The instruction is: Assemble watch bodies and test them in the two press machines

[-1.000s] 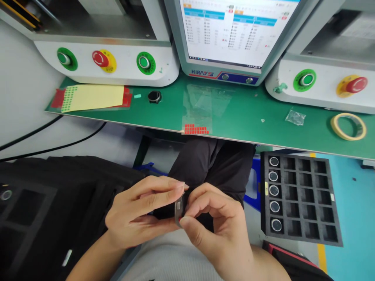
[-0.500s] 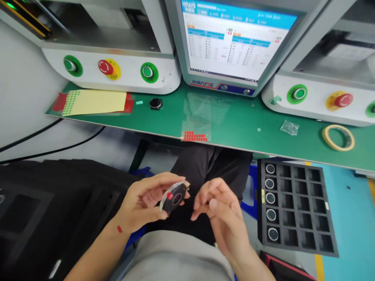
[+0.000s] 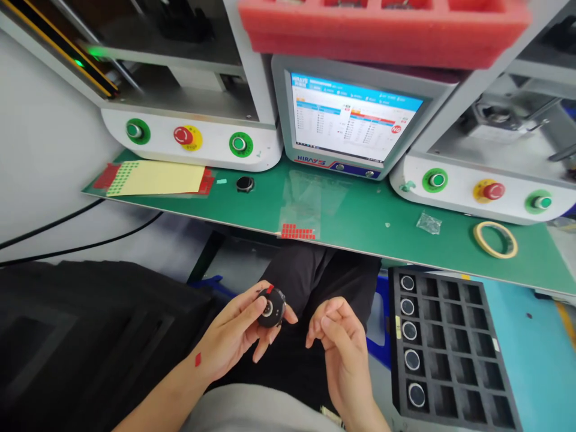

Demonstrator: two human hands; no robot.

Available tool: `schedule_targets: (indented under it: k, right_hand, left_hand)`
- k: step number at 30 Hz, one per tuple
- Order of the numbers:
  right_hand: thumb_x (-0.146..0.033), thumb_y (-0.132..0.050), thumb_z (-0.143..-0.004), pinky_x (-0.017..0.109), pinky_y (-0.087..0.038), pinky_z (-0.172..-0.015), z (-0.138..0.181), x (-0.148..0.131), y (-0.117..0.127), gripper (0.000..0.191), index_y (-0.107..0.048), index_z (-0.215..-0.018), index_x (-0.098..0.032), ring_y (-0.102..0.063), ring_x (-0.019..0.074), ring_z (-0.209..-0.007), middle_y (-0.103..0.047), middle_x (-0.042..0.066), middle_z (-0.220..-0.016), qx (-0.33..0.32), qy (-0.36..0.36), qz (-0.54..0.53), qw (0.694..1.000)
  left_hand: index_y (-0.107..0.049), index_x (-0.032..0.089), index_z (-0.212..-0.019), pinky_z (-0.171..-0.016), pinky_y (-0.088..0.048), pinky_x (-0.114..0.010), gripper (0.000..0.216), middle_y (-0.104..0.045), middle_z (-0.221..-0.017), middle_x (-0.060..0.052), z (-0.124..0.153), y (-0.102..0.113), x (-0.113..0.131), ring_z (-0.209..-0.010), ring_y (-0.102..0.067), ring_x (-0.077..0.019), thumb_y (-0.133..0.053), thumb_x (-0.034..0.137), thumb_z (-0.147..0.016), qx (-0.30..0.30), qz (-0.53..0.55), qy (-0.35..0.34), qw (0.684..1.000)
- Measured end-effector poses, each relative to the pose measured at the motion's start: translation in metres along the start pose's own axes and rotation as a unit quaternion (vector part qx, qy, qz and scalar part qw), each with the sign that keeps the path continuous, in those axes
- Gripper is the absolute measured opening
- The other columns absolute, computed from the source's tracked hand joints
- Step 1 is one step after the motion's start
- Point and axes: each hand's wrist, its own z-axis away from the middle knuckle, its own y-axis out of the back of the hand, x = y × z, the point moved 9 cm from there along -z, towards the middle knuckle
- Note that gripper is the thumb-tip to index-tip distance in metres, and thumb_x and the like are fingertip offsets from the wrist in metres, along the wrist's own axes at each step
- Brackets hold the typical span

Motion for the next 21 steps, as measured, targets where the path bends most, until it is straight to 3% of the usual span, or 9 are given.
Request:
schedule_targets:
  k: [5, 8, 14, 21]
  right_hand:
    - [-0.032, -0.071, -0.082, 0.022, -0.044, -0.055, -0.001, 0.002, 0.0, 0.02, -0.056, -0.076, -0.02, -0.047, 0.0121, -0.06, -0.05, -0.002, -0.066, -0.001, 0.005, 0.004, 1.0]
    - [-0.033, -0.071, -0.083, 0.022, -0.042, -0.055, 0.0, 0.005, -0.002, 0.023, -0.055, -0.073, -0.02, -0.047, 0.0117, -0.059, -0.051, -0.002, -0.065, -0.009, 0.015, 0.014, 1.0]
    - [-0.032, -0.071, -0.083, 0.022, -0.041, -0.055, 0.002, 0.011, -0.002, 0.023, -0.054, -0.074, -0.02, -0.048, 0.0113, -0.058, -0.052, -0.003, -0.065, -0.013, 0.034, 0.018, 0.999]
    - [-0.034, -0.071, -0.082, 0.023, -0.041, -0.056, 0.005, 0.013, -0.001, 0.024, -0.054, -0.074, -0.02, -0.049, 0.0109, -0.057, -0.053, -0.003, -0.066, -0.01, 0.034, 0.039, 0.999]
  left_hand:
    - [-0.051, 0.014, -0.087, -0.031, -0.043, -0.012, 0.029, -0.067, -0.079, -0.007, -0.001, -0.003, -0.001, -0.049, -0.055, -0.0083, -0.061, 0.041, -0.09, -0.022, 0.006, 0.027, 0.999]
    - [-0.053, 0.014, -0.083, -0.03, -0.041, -0.012, 0.036, -0.064, -0.072, -0.004, -0.001, -0.003, 0.004, -0.045, -0.052, -0.0072, -0.062, 0.048, -0.087, -0.011, -0.004, 0.009, 1.0]
    - [-0.047, 0.014, -0.07, -0.027, -0.023, -0.009, 0.042, -0.059, -0.059, 0.0, 0.001, -0.003, 0.005, -0.032, -0.037, -0.0012, -0.058, 0.049, -0.09, 0.028, -0.061, -0.005, 0.998]
    - [-0.048, 0.014, -0.07, -0.03, -0.027, -0.011, 0.042, -0.057, -0.059, 0.001, 0.003, 0.0, 0.009, -0.034, -0.039, -0.0025, -0.058, 0.05, -0.089, 0.06, -0.083, -0.039, 0.994]
